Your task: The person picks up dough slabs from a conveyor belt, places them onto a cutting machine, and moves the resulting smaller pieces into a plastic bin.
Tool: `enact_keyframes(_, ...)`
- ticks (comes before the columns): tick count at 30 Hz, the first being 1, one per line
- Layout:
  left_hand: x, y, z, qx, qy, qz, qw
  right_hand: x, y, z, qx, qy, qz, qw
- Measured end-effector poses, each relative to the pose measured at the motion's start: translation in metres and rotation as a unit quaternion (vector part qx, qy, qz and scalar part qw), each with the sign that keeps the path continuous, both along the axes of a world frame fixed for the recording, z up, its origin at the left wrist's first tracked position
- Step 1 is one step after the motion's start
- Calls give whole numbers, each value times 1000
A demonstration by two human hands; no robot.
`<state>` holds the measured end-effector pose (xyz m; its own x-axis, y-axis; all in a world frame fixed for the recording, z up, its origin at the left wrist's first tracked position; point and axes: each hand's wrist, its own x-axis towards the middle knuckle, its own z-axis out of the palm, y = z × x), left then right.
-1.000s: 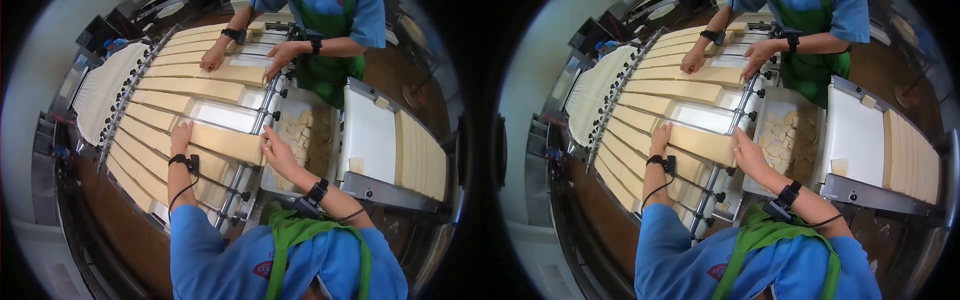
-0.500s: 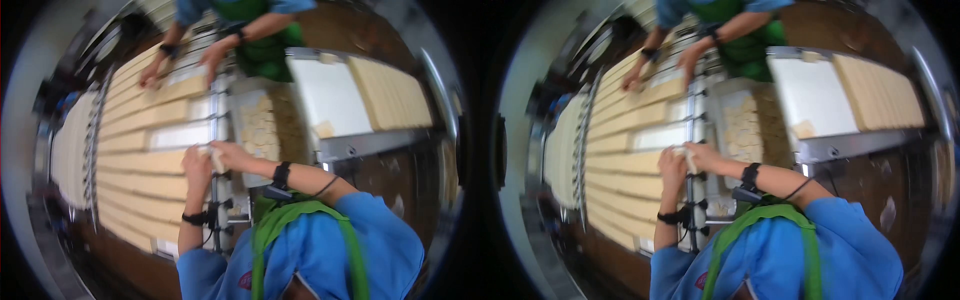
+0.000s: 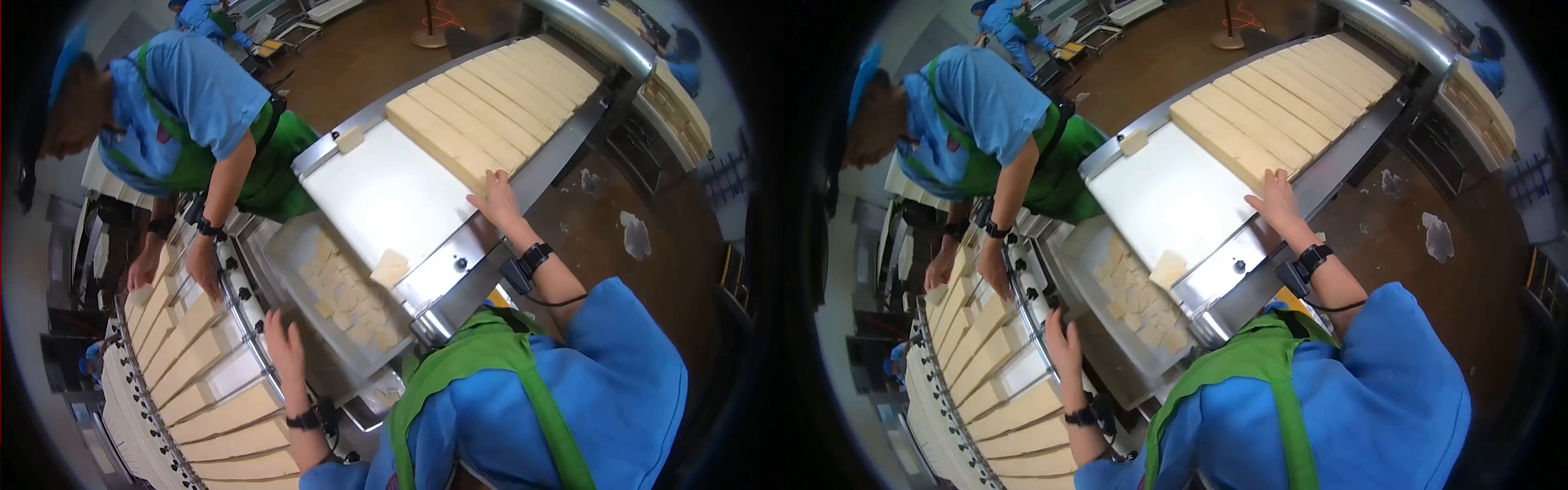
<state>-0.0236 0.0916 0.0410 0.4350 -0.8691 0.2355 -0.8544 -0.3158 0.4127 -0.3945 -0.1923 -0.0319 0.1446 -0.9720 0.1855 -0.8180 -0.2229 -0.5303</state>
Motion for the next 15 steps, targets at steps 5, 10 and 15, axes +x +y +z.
enact_keyframes(5, -64, -181, -38, -34, 42, -162, 985, -19, -42, -19, 62, 16, -51, 997)
enact_keyframes(10, -115, -367, -85, -91, 13, -252, 963, -18, -41, -12, 77, 26, -22, 996)
enact_keyframes(15, -138, -487, -107, 19, -43, -184, 982, -22, -44, -5, 99, 9, 13, 995)
